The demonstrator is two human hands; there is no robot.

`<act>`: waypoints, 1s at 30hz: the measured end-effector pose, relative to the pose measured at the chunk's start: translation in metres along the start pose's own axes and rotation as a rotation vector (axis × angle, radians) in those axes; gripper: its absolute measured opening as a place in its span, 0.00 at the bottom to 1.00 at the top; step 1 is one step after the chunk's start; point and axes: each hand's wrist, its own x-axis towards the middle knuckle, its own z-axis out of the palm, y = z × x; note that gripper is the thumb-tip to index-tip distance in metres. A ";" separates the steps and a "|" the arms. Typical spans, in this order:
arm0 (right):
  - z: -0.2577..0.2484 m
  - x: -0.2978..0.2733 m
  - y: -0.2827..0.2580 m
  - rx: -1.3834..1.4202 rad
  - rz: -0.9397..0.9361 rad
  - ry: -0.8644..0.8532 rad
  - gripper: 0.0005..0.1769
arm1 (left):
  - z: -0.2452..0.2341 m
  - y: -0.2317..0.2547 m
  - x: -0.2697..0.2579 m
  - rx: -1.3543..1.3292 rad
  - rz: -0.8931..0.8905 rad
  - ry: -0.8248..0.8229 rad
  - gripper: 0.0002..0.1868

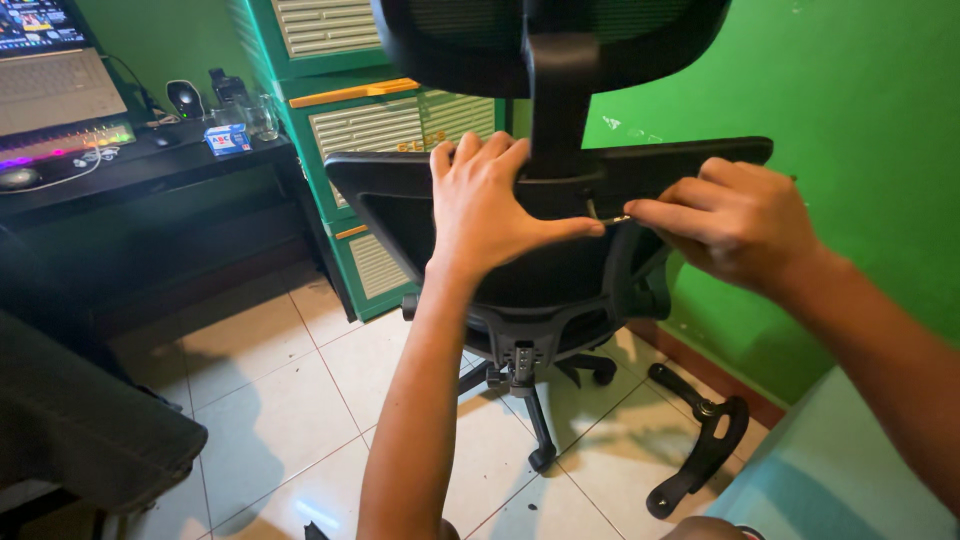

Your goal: The person attaches a headrest to the back of an office chair. They align the headrest bracket with the backrest and use a hex key to tighten multiple screws, securing the headrest in place.

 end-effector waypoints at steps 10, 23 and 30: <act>-0.005 0.015 0.005 -0.082 -0.074 -0.047 0.12 | 0.003 0.001 -0.002 -0.013 -0.023 0.038 0.47; -0.024 0.031 0.009 -0.180 -0.120 -0.204 0.21 | 0.004 -0.001 -0.001 -0.006 -0.035 0.015 0.47; -0.046 0.065 0.015 -0.357 -0.193 -0.422 0.16 | 0.006 0.000 0.001 0.001 -0.053 -0.012 0.46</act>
